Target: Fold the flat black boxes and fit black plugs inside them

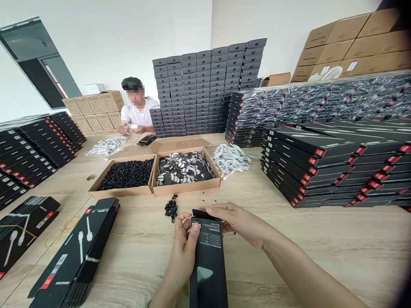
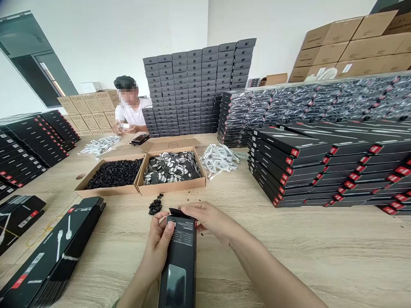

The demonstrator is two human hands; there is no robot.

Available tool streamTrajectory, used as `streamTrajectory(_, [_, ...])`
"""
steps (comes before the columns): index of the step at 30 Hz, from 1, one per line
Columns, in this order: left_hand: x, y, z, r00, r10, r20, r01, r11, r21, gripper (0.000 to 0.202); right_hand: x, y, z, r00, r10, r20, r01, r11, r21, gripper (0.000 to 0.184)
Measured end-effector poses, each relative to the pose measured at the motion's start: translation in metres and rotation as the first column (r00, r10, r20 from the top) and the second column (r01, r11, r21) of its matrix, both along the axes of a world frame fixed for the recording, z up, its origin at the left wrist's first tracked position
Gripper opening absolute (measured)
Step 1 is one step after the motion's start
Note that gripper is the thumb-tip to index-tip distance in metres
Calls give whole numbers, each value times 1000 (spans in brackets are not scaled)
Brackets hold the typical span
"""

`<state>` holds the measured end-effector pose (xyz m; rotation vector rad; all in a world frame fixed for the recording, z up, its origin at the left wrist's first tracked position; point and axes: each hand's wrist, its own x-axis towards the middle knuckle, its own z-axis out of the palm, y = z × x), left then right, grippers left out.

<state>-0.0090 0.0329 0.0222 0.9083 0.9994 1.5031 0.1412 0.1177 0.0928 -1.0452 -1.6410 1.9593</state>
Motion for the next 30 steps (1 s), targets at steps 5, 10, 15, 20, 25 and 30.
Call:
streamTrajectory(5, [0, -3, 7, 998, -58, 39, 59, 998, -25, 23, 9, 7, 3, 999, 37, 40, -37, 999, 5, 43])
streamTrajectory(10, [-1, -3, 12, 997, -53, 54, 55, 998, -33, 24, 2, 3, 3, 996, -44, 74, 39, 996, 78, 38])
streamTrajectory(15, [-1, -2, 6, 998, -62, 28, 63, 997, -34, 23, -3, 2, -3, 986, -148, 75, 136, 980, 143, 25])
streamTrajectory(20, [-1, -1, 2, 997, -69, 26, 70, 997, -33, 24, -4, 1, -7, 982, -141, 129, 109, 968, 224, 20])
streamTrajectory(25, [1, -2, 3, 999, -32, 19, 32, 999, -39, 23, -3, -3, -3, 977, -109, 182, 30, 920, 390, 24])
streamTrajectory(30, [-2, 2, 1, 997, 59, -53, -62, 997, -46, 33, 0, -9, 6, 980, 26, 195, -115, 881, 459, 29])
